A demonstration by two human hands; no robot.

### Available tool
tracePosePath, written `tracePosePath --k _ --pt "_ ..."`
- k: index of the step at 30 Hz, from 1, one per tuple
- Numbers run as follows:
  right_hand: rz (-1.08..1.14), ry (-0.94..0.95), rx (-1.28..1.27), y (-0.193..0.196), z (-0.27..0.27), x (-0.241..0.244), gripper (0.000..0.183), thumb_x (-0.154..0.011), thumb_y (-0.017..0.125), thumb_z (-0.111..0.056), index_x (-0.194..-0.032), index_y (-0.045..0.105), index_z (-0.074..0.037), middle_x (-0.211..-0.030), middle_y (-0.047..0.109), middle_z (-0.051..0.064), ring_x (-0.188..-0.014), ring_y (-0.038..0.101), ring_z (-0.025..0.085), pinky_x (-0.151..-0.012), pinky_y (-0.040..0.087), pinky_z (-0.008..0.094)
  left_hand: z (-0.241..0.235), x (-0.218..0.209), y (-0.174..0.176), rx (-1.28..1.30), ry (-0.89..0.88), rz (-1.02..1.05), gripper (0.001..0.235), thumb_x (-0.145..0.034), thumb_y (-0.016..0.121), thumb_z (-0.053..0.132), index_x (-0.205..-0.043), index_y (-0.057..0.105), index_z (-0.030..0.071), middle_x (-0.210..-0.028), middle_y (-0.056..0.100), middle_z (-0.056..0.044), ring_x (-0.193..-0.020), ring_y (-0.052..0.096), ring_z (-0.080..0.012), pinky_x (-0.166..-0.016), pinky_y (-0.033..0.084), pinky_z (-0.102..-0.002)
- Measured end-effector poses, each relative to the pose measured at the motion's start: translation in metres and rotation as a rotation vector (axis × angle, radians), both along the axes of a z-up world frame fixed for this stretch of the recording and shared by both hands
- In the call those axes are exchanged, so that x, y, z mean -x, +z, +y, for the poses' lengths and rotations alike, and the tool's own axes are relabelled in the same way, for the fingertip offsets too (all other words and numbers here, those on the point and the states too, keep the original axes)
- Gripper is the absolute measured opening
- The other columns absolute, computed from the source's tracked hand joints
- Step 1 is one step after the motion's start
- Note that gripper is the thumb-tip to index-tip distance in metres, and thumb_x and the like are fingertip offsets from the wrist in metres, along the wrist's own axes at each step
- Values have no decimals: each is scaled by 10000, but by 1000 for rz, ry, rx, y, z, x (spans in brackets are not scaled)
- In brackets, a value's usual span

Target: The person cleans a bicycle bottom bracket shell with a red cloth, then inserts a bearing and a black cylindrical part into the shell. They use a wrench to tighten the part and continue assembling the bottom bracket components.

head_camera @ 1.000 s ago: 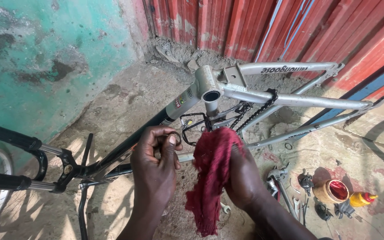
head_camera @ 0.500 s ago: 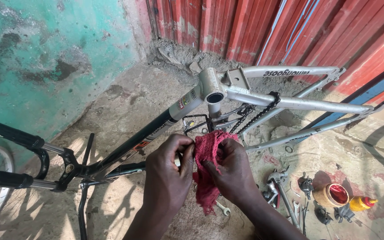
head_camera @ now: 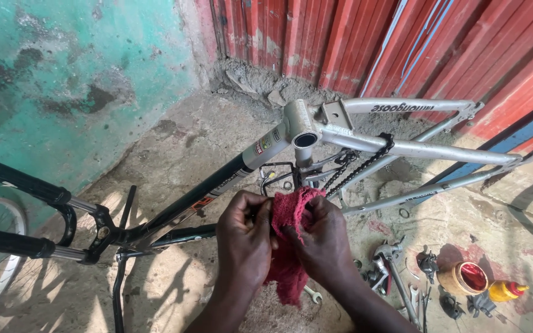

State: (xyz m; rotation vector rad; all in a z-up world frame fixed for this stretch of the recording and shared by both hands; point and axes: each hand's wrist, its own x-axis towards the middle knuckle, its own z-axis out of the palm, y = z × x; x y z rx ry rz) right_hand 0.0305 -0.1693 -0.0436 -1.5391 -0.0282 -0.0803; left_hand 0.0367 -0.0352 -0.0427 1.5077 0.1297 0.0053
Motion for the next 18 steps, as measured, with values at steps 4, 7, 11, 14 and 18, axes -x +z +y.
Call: tracePosePath --k 4,7,11,14,18 --pt "-141 -31 494 -17 -21 -10 317 -768 821 -7 -788 537 -146 -638 430 -45 -536 413 94 -447 381 215 12 -2 10 -635 12 -435 108 -862 744 55 -891 650 100 -858 771 -57 -680 737 -171 -667 651 -340" --pt "-364 180 292 2 -16 -6 113 -836 671 17 -813 635 -88 -657 608 -8 -487 465 75 -418 381 216 16 -3 11 -725 -57 -537 201 -794 773 -20 -959 690 60 -926 707 -92 -761 740 -193 -640 669 -290" --pt "-233 5 347 -19 -9 -1 248 -766 671 141 -772 581 -90 -620 524 -23 -499 471 99 -394 389 236 13 1 16 -646 -24 -395 105 -822 742 -21 -890 694 44 -908 747 -108 -674 749 -180 -527 674 -230" --pt "-88 -81 350 -20 -2 3 276 -743 693 187 -775 603 -72 -643 524 -13 -527 487 104 -404 415 235 10 1 23 -145 17 -20 84 -872 744 3 -944 705 -15 -843 721 -126 -575 618 -171 -466 535 -272" --pt "-272 -95 562 -6 -3 1 136 -788 724 47 -759 664 -73 -571 559 -13 -429 474 89 -307 387 233 12 0 8 386 -59 332 159 -917 732 12 -1007 720 -118 -705 613 -140 -460 416 -137 -420 356 -281"
